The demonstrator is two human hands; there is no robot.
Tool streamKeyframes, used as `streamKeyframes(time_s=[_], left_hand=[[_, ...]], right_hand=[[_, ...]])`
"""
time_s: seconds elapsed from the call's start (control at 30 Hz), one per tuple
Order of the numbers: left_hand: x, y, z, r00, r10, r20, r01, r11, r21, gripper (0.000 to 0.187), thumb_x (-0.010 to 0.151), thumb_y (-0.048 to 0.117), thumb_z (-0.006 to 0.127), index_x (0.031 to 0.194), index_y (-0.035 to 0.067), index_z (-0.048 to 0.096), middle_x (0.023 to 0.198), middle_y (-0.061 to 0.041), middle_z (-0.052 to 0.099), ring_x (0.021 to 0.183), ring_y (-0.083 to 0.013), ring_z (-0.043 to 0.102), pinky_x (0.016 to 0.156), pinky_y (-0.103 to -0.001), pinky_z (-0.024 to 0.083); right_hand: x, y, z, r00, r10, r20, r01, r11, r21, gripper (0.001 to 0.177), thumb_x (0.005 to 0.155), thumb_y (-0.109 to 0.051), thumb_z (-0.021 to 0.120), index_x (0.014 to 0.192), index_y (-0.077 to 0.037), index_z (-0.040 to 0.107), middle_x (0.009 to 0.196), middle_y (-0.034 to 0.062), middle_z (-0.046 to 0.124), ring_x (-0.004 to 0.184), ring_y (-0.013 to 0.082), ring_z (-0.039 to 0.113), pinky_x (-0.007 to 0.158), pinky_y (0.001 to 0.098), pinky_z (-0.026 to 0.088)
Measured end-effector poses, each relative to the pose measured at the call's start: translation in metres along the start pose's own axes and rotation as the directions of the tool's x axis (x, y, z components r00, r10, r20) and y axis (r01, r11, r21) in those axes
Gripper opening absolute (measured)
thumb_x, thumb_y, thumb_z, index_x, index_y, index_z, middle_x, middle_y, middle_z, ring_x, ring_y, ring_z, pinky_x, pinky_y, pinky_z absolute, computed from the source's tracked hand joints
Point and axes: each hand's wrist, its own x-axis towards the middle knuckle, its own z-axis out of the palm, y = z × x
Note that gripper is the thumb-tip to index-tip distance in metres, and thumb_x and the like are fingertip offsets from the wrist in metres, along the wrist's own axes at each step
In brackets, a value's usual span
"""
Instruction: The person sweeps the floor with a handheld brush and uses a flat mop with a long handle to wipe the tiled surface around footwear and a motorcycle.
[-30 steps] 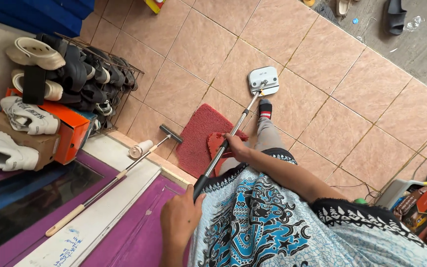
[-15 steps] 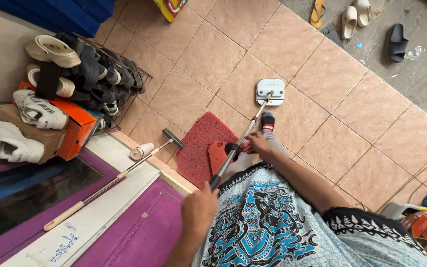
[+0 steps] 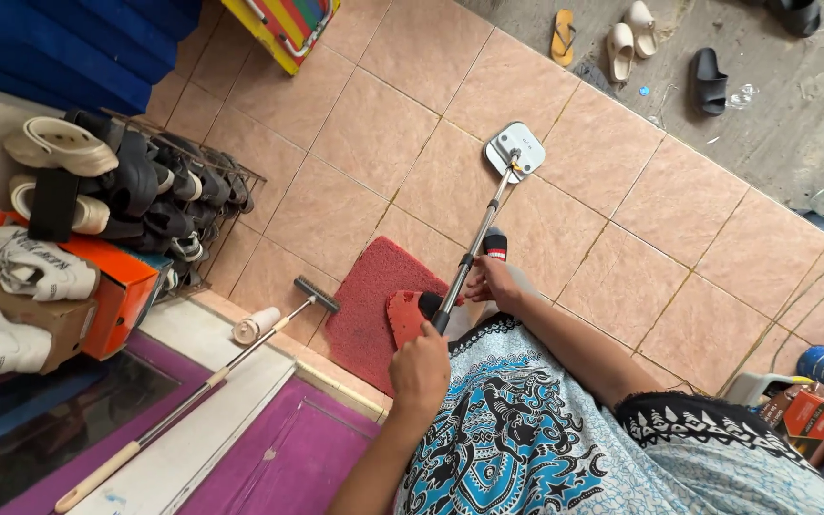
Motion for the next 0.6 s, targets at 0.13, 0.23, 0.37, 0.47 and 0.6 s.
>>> streamKeyframes(time_s=[0.13, 0.23, 0.37, 0.47, 0.6], left_hand=[[0.032, 0.019, 0.014, 0.995, 0.051, -0.087, -0.052, 0.999, -0.008, 0.036, 0.107, 0.035, 0.049, 0.112, 0.0, 0.059, 0.082, -0.017, 0.074, 0.08, -0.0354, 0.076, 0.069, -0.046, 0.06], [0.055, 0.033, 0.02, 0.998, 0.045, -0.043, -0.046, 0.999, -0.02, 0.04, 0.106, 0.033, 0.05, 0.12, -0.004, 0.055, 0.086, -0.018, 0.074, 0.082, -0.0346, 0.076, 0.066, -0.045, 0.062], [0.095, 0.045, 0.038, 0.992, 0.085, -0.097, -0.084, 0.996, 0.021, 0.038, 0.104, 0.031, 0.054, 0.116, -0.004, 0.057, 0.089, -0.019, 0.075, 0.084, -0.0349, 0.077, 0.068, -0.045, 0.062], [0.137, 0.048, 0.059, 0.99, 0.072, -0.118, -0.072, 0.997, 0.01, 0.036, 0.102, 0.032, 0.058, 0.113, -0.003, 0.06, 0.093, -0.02, 0.075, 0.088, -0.0364, 0.076, 0.073, -0.047, 0.062], [0.194, 0.034, 0.079, 0.999, 0.0, -0.052, -0.003, 0.999, -0.053, 0.041, 0.099, 0.042, 0.062, 0.111, 0.003, 0.062, 0.101, -0.02, 0.074, 0.095, -0.0393, 0.074, 0.079, -0.052, 0.061]], right_hand=[[0.001, -0.013, 0.004, 0.998, 0.031, 0.063, -0.034, 0.998, 0.044, 0.055, 0.096, -0.055, 0.052, 0.088, -0.001, 0.055, 0.075, 0.0172, 0.066, 0.063, 0.0289, 0.071, 0.063, 0.0392, 0.061], [-0.001, -0.024, -0.002, 0.998, 0.007, 0.069, -0.011, 0.998, 0.057, 0.056, 0.095, -0.059, 0.052, 0.088, -0.004, 0.053, 0.074, 0.0167, 0.066, 0.062, 0.0276, 0.069, 0.062, 0.0387, 0.059], [-0.007, -0.032, -0.021, 0.995, -0.018, 0.098, 0.013, 0.998, 0.054, 0.053, 0.091, -0.06, 0.051, 0.103, -0.009, 0.06, 0.078, 0.0082, 0.065, 0.065, 0.0259, 0.07, 0.063, 0.0372, 0.06], [0.0, -0.03, -0.045, 0.996, -0.051, 0.075, 0.052, 0.999, -0.015, 0.046, 0.093, -0.052, 0.058, 0.115, -0.012, 0.064, 0.083, 0.009, 0.067, 0.064, 0.0242, 0.069, 0.058, 0.0351, 0.055], [0.011, -0.03, -0.084, 0.982, -0.18, 0.063, 0.185, 0.979, -0.08, 0.043, 0.093, -0.04, 0.062, 0.122, -0.009, 0.065, 0.085, 0.0167, 0.067, 0.062, 0.0248, 0.069, 0.054, 0.0388, 0.056]])
